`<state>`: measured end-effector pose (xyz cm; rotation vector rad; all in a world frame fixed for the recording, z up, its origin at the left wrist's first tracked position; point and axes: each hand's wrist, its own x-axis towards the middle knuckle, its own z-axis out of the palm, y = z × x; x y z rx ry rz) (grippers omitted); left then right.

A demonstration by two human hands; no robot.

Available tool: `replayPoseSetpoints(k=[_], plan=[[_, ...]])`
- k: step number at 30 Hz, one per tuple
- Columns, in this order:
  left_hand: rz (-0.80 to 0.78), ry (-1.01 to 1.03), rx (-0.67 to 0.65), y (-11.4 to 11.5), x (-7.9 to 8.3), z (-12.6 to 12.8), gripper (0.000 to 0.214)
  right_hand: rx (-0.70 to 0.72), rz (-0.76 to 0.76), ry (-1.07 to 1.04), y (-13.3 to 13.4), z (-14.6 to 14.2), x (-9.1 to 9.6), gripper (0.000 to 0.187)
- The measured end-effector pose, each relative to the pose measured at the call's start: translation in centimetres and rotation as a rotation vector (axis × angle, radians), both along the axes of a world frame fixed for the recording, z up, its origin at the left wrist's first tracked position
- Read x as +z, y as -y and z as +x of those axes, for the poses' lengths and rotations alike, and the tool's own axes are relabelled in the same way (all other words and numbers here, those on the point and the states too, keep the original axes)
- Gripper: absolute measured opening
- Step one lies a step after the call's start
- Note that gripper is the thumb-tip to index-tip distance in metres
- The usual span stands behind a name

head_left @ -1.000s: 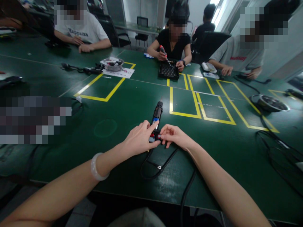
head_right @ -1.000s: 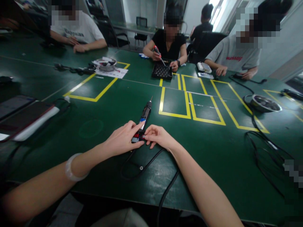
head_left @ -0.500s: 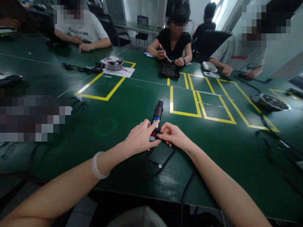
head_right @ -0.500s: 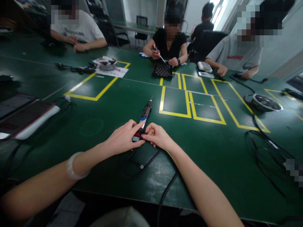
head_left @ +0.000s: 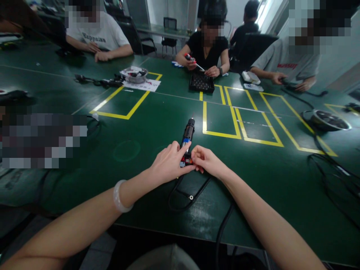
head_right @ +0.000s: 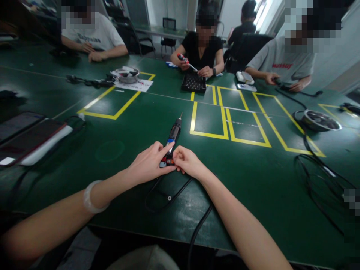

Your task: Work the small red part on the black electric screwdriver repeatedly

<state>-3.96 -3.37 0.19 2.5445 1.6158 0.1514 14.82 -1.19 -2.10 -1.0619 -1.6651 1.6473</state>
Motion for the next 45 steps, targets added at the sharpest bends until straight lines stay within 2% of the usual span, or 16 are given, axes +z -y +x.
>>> replayPoseSetpoints(k=[6,14,18,21,28,31,33,36,39,45], plan=[[0.025,-0.025,0.010,-0.2,0.1,0.4,0.075,-0.006,0.066,-0.001,0.0,0.0,-0.3,0.012],[0.025,-0.064,0.025,-1.7,0.1,-1.5,0.071,-0.195,0.118,0.049,-1.0,0.9,-0.3,0.019],[0.009,-0.103,0.077,-3.8,0.4,-4.3,0.072,-0.306,0.178,0.088,-1.9,2.1,-0.4,0.017],[-0.018,-0.134,0.129,-6.2,0.6,-7.3,0.074,-0.353,0.150,0.083,-2.3,2.5,-0.6,0.018],[-0.058,-0.122,0.243,-13.1,-0.1,-16.2,0.081,-0.352,0.099,0.051,-2.3,2.4,-0.7,0.020],[-0.051,-0.082,0.304,-15.1,-0.5,-19.5,0.085,-0.349,0.101,0.052,-2.3,2.4,-0.7,0.021],[-0.016,-0.052,0.291,-15.8,-0.5,-21.2,0.086,-0.348,0.103,0.053,-2.3,2.4,-0.8,0.021],[0.045,-0.066,0.291,-16.4,-0.2,-23.0,0.083,-0.343,0.105,0.058,-2.4,2.4,-0.9,0.020],[0.033,-0.147,0.398,-17.0,0.0,-23.9,0.073,-0.335,0.097,0.066,-2.4,2.4,-1.0,0.019],[0.046,-0.209,0.438,-17.0,-0.2,-23.5,0.062,-0.320,0.095,0.088,-2.4,2.4,-1.1,0.018]])
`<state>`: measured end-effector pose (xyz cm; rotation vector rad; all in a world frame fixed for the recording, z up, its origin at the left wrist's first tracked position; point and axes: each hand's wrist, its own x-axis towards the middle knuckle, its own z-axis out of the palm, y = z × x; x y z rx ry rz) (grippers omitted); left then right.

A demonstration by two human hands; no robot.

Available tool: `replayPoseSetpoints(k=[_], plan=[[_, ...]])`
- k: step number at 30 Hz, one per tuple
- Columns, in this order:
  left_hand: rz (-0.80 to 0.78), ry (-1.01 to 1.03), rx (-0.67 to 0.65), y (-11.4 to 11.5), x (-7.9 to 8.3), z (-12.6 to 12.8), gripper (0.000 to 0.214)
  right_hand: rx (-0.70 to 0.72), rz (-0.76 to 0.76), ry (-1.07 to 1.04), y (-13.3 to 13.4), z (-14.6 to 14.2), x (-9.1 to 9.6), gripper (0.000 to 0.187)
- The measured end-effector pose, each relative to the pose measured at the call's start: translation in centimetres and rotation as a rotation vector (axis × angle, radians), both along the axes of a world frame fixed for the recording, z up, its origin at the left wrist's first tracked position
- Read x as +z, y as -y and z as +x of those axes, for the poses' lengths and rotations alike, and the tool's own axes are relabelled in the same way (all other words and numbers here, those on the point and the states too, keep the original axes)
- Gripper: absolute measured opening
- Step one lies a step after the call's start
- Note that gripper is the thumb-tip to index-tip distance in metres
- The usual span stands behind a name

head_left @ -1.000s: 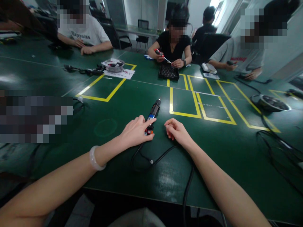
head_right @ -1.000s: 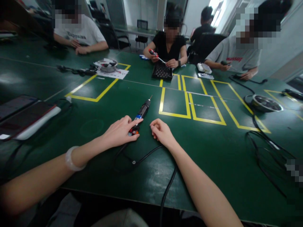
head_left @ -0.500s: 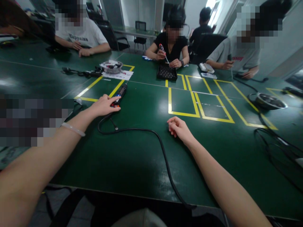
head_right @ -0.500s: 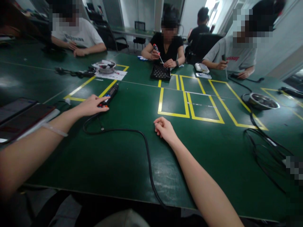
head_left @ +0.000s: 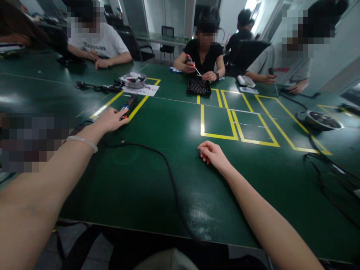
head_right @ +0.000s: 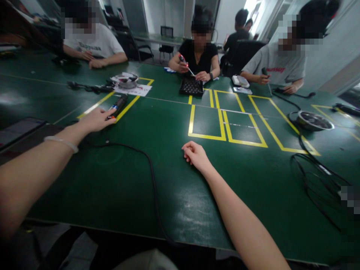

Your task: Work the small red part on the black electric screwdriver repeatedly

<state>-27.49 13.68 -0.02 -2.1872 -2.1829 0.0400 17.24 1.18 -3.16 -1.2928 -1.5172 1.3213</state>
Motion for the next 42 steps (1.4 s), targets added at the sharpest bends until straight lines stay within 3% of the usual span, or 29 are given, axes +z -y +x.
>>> replayPoseSetpoints(k=[6,12,17,22,26,32,37,42], plan=[[0.021,-0.021,0.016,1.0,-0.1,1.0,0.074,0.010,0.010,0.025,0.0,0.0,0.0,0.018],[0.033,0.002,0.068,1.3,-0.2,1.8,0.060,0.008,0.005,0.032,0.0,-0.2,0.0,0.019],[0.052,0.024,0.105,2.6,-0.6,3.8,0.060,0.006,0.011,0.041,-0.1,-0.4,0.1,0.018],[0.065,0.045,0.075,6.7,-0.3,8.4,0.062,-0.008,0.045,0.069,-0.1,-0.4,0.1,0.017],[0.044,0.034,-0.015,11.0,0.2,13.3,0.061,-0.027,0.279,0.139,0.4,-1.0,0.5,0.014],[0.045,-0.033,-0.232,16.1,0.9,20.1,0.054,0.129,0.402,0.234,2.5,-2.9,1.7,0.013],[0.044,-0.057,-0.360,17.8,0.9,24.0,0.050,0.213,0.375,0.214,3.1,-3.4,1.7,0.017],[0.049,-0.034,-0.399,17.8,0.8,25.3,0.050,0.208,0.257,0.100,2.7,-3.1,1.1,0.018]])
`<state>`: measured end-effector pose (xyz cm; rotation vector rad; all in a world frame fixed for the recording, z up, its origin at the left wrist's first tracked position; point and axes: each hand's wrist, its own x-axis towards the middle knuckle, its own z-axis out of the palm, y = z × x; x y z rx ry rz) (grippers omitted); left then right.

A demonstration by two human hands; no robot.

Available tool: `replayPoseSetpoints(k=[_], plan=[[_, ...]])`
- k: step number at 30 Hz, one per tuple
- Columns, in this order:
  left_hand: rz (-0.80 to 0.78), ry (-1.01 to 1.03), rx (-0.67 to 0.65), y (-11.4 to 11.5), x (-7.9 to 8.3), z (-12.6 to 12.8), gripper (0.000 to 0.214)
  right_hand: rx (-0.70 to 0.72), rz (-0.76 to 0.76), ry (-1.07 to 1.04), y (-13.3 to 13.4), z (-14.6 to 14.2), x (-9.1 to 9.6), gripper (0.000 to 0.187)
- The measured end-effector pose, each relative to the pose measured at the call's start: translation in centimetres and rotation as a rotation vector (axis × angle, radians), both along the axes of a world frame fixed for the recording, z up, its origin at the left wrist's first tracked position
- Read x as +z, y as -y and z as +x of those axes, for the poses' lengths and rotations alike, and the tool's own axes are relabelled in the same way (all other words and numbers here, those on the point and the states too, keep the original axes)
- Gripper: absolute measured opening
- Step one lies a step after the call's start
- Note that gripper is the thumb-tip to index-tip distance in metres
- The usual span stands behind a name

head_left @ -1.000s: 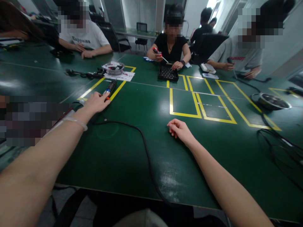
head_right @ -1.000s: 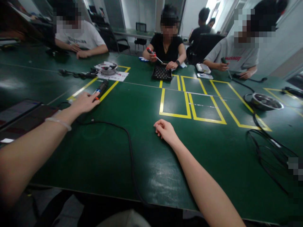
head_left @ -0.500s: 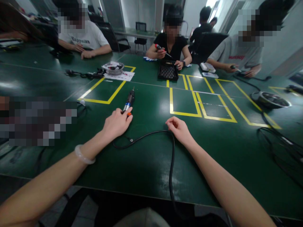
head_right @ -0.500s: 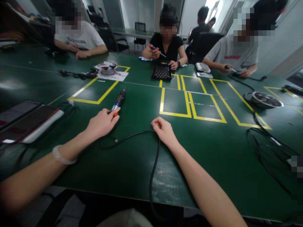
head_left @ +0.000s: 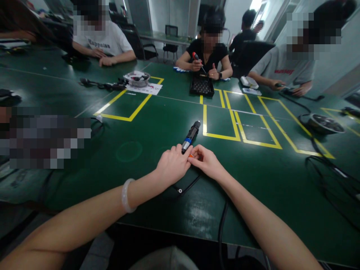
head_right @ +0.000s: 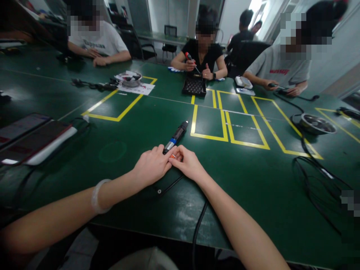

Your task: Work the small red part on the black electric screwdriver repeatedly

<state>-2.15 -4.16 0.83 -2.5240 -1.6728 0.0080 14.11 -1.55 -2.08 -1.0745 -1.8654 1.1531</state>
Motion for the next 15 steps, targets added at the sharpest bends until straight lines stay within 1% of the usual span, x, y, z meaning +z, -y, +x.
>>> replayPoseSetpoints(k=[3,6,8,11,15], plan=[[-0.030,0.042,-0.021,-0.1,0.3,-0.4,0.056,0.024,-0.094,-0.046,-0.5,0.5,0.0,0.020],[-0.097,0.105,-0.033,-0.4,0.7,-1.5,0.063,0.052,-0.259,-0.095,-1.0,1.4,0.3,0.024],[-0.150,0.150,-0.055,-0.7,0.8,-2.3,0.065,0.069,-0.332,-0.150,-1.2,2.0,0.6,0.026],[-0.213,0.213,-0.100,-1.1,0.6,-3.3,0.069,0.099,-0.375,-0.217,-1.3,2.6,0.9,0.028],[-0.243,0.263,-0.121,-1.4,0.2,-3.6,0.073,0.177,-0.406,-0.216,-1.0,2.4,1.0,0.027]])
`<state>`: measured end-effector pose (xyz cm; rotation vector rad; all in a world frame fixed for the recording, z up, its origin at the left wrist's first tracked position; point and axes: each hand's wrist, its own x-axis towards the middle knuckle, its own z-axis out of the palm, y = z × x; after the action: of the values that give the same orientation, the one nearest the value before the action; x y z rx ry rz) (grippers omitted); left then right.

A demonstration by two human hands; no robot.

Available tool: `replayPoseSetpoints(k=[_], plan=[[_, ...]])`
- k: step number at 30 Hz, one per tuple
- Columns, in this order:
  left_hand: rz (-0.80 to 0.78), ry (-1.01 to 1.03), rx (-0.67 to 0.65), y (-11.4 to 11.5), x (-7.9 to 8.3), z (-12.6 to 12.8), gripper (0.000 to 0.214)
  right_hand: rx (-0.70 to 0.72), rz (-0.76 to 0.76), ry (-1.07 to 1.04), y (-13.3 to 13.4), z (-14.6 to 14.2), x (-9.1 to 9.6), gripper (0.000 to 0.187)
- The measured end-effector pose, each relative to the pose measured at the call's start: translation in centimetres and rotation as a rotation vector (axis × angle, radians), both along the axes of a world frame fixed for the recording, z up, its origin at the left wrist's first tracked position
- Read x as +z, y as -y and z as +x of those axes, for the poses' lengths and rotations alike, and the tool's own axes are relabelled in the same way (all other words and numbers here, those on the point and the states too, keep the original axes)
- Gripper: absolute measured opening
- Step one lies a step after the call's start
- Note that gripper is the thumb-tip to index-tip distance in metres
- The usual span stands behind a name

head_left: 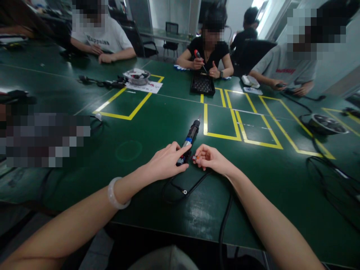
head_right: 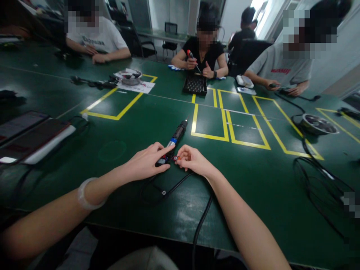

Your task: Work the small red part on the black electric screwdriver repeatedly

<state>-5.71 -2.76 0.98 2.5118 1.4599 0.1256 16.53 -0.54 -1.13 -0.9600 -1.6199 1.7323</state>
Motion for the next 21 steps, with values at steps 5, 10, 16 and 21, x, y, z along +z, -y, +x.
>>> replayPoseSetpoints(k=[5,10,16,21], plan=[[0.042,-0.006,0.026,0.18,-0.39,0.61,0.073,0.017,0.005,0.019,0.26,-0.37,-0.25,0.030],[0.063,-0.008,0.036,0.34,-0.51,0.84,0.071,0.029,0.049,0.100,0.28,-0.45,-0.42,0.030],[0.070,-0.005,0.036,0.38,-0.57,0.75,0.070,0.010,0.219,0.147,0.21,-0.50,-0.56,0.023],[0.081,0.004,0.037,0.40,-0.65,0.74,0.069,0.007,0.232,0.148,0.23,-0.69,-0.78,0.021]])
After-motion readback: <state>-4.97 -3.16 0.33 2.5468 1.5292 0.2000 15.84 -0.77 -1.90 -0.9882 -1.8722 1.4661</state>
